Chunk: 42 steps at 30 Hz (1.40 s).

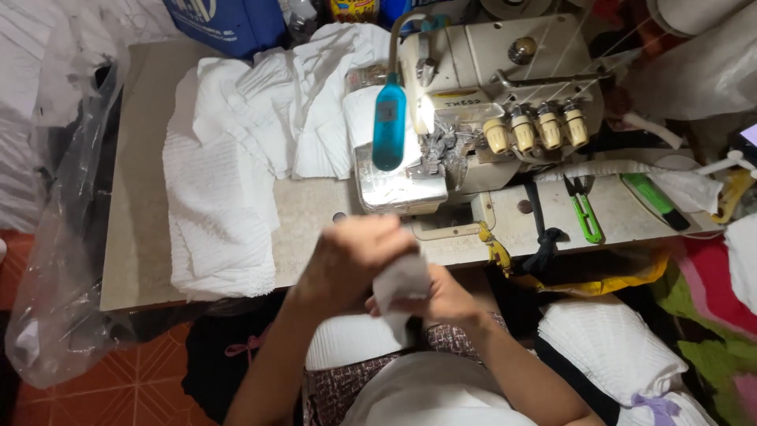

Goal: Sewing and inspecting white fabric pieces using an overlock sewing machine at a workstation.

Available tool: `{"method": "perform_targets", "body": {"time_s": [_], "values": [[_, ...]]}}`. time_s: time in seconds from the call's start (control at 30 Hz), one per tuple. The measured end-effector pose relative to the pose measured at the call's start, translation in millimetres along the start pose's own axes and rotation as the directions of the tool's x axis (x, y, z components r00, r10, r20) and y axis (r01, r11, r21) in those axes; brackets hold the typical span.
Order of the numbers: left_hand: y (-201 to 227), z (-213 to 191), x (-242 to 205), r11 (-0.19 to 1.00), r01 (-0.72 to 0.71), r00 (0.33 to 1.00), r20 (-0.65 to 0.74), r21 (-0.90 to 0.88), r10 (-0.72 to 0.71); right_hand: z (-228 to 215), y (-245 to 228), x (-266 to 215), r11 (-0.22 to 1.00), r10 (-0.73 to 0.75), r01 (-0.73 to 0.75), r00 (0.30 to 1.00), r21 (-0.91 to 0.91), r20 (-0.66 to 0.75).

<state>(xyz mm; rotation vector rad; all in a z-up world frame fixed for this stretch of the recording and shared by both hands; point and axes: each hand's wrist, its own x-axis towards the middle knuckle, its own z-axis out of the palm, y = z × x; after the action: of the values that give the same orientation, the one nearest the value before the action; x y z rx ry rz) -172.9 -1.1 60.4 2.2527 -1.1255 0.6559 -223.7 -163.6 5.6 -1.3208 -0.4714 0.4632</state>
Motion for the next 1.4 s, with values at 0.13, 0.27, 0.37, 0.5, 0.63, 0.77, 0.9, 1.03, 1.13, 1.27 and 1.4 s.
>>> {"method": "perform_targets", "body": {"time_s": [0.13, 0.27, 0.37, 0.5, 0.63, 0.77, 0.9, 1.03, 1.13, 1.27, 1.4], "values": [[-45, 27, 57, 0.989, 0.102, 0.984, -0.137, -0.104, -0.116, -15, 4, 3, 0.992, 0.068, -0.02, 0.916, 0.124, -0.395], [-58, 58, 48, 0.976, 0.021, 0.989, -0.145, 0.218, 0.011, -19, 10, 1, 0.977, 0.134, -0.041, 0.883, 0.21, -0.449], [-30, 61, 32, 0.877, 0.044, 0.985, -0.166, 0.479, 0.041, -22, 32, -9, 0.99, 0.118, -0.071, 0.891, 0.123, -0.439], [1, 63, 17, 0.899, 0.127, 0.992, -0.051, 0.419, -0.116, -40, 67, -13, 0.984, 0.116, -0.051, 0.908, 0.169, -0.404], [-6, 67, 15, 0.918, 0.187, 0.98, -0.005, 0.351, -0.197, -37, 48, -9, 0.988, 0.071, -0.008, 0.906, 0.152, -0.417], [-17, 74, 15, 0.925, 0.194, 0.979, -0.005, 0.328, -0.203, -33, 26, -4, 0.994, 0.042, 0.006, 0.905, 0.11, -0.424], [-30, 79, 13, 0.924, 0.181, 0.983, -0.041, 0.336, -0.178, -24, 11, -4, 0.997, 0.047, -0.014, 0.878, 0.072, -0.476], [-39, 76, 15, 0.935, 0.163, 0.987, -0.038, 0.315, -0.159, -21, 12, -8, 0.999, 0.049, -0.032, 0.862, 0.043, -0.504], [-49, 72, 15, 0.952, 0.172, 0.985, -0.036, 0.253, -0.168, -14, 8, -13, 0.999, 0.048, -0.046, 0.849, 0.016, -0.526], [-51, 55, 29, 0.95, 0.223, 0.972, 0.026, 0.217, -0.234, -8, 12, -21, 0.996, 0.063, -0.084, 0.806, -0.008, -0.589], [-58, 52, 38, 0.955, 0.271, 0.961, 0.018, 0.122, -0.275, -8, 36, -36, 0.99, 0.13, -0.136, 0.797, 0.035, -0.589]]}}
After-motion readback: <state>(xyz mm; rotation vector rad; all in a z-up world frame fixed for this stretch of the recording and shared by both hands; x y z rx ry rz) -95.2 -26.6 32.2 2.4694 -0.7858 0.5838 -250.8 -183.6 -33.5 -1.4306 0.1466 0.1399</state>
